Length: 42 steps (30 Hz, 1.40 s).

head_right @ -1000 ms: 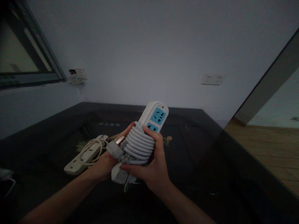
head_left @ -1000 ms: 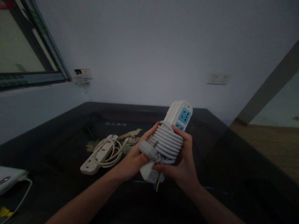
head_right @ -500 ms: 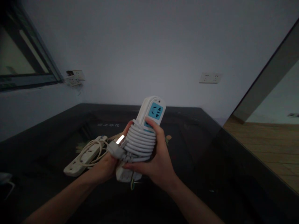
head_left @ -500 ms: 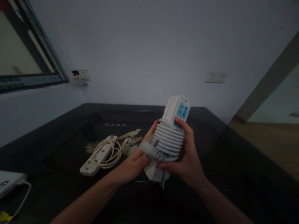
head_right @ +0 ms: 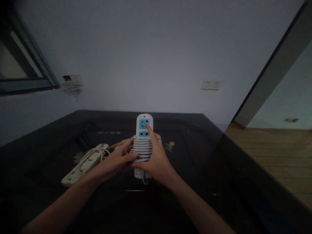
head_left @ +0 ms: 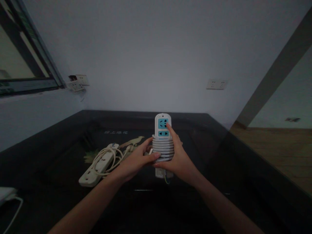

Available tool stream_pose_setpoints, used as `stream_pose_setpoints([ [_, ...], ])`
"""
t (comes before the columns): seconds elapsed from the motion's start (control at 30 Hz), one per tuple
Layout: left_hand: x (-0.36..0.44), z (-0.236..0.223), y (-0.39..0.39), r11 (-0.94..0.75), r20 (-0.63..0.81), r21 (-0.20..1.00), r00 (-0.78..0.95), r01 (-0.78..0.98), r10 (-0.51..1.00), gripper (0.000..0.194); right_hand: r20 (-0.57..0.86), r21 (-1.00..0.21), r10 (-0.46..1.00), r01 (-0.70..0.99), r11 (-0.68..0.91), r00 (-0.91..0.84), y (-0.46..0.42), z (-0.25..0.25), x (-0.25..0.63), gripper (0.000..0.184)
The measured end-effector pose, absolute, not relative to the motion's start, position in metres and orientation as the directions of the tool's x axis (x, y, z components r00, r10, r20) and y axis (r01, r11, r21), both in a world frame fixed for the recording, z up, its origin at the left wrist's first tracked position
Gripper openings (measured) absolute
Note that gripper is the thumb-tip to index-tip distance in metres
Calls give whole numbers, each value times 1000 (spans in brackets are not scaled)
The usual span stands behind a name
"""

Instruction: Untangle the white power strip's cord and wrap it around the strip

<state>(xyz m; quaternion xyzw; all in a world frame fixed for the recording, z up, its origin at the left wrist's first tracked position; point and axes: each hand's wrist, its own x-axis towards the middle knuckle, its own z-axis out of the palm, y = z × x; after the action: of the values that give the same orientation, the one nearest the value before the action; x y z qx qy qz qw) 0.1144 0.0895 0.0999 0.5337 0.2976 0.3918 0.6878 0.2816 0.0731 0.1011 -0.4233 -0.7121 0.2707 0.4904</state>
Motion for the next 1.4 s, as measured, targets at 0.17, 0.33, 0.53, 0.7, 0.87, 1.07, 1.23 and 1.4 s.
stream_pose_setpoints([
  [0.17,117,97,93,114,25,961,492,-251,870,61,444,-832,868,258,492,-223,80,102,288,116],
  [0.33,115,100,95,128,11,959,485,-253,875,62,365,-923,923,86,375,-119,93,105,317,85],
  [0.53,118,99,93,157,3,946,496,-282,869,53,250,-964,961,58,259,-121,62,80,328,64],
  [0.7,127,89,86,186,-3,937,526,-295,851,60,165,-984,980,51,172,-111,23,58,311,78],
  [0.87,144,73,72,213,-7,927,551,-310,834,66,189,-979,982,77,189,0,14,44,305,96],
  [1.07,162,57,59,291,6,881,625,-372,780,72,286,-935,954,244,258,88,19,23,318,100],
  [1.23,160,50,68,263,-17,907,597,-328,802,59,305,-920,951,273,282,45,24,20,331,87],
  [1.4,150,57,80,210,-43,955,606,-208,794,35,330,-902,944,306,306,29,28,16,337,81],
])
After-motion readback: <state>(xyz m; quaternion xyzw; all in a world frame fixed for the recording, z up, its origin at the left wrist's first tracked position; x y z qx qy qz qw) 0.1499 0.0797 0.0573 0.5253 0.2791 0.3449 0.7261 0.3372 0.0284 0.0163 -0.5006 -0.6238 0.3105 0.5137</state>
